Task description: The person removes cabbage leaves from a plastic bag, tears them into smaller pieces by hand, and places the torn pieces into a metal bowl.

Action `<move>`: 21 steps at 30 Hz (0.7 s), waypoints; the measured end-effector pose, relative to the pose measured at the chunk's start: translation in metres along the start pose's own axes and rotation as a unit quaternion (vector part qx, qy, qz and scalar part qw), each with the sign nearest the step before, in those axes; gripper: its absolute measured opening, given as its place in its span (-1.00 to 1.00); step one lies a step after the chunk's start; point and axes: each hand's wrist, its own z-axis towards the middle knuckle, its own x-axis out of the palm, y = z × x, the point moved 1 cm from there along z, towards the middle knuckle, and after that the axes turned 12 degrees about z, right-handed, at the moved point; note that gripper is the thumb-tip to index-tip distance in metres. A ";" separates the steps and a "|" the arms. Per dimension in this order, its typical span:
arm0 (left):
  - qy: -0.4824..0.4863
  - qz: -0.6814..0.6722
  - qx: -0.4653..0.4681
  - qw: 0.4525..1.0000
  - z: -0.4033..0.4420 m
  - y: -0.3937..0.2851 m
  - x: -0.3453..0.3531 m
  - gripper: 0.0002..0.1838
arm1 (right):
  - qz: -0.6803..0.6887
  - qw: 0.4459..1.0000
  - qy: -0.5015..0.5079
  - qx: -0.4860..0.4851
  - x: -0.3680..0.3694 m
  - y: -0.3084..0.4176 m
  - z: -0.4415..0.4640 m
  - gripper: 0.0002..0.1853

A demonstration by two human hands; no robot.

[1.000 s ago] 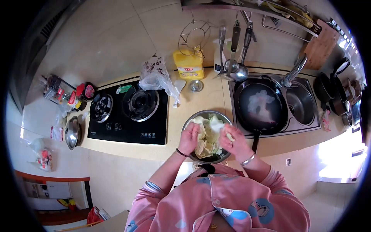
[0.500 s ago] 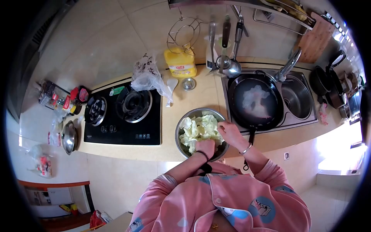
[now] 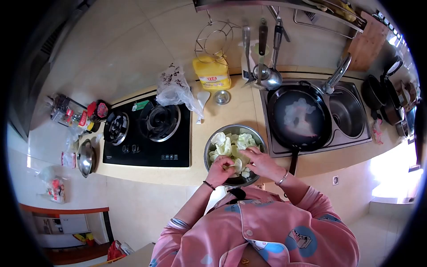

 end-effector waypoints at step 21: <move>-0.099 -0.397 -0.304 0.861 -0.018 0.035 -0.021 -0.82 | -0.158 0.984 0.067 0.044 0.026 -0.008 0.039 -0.77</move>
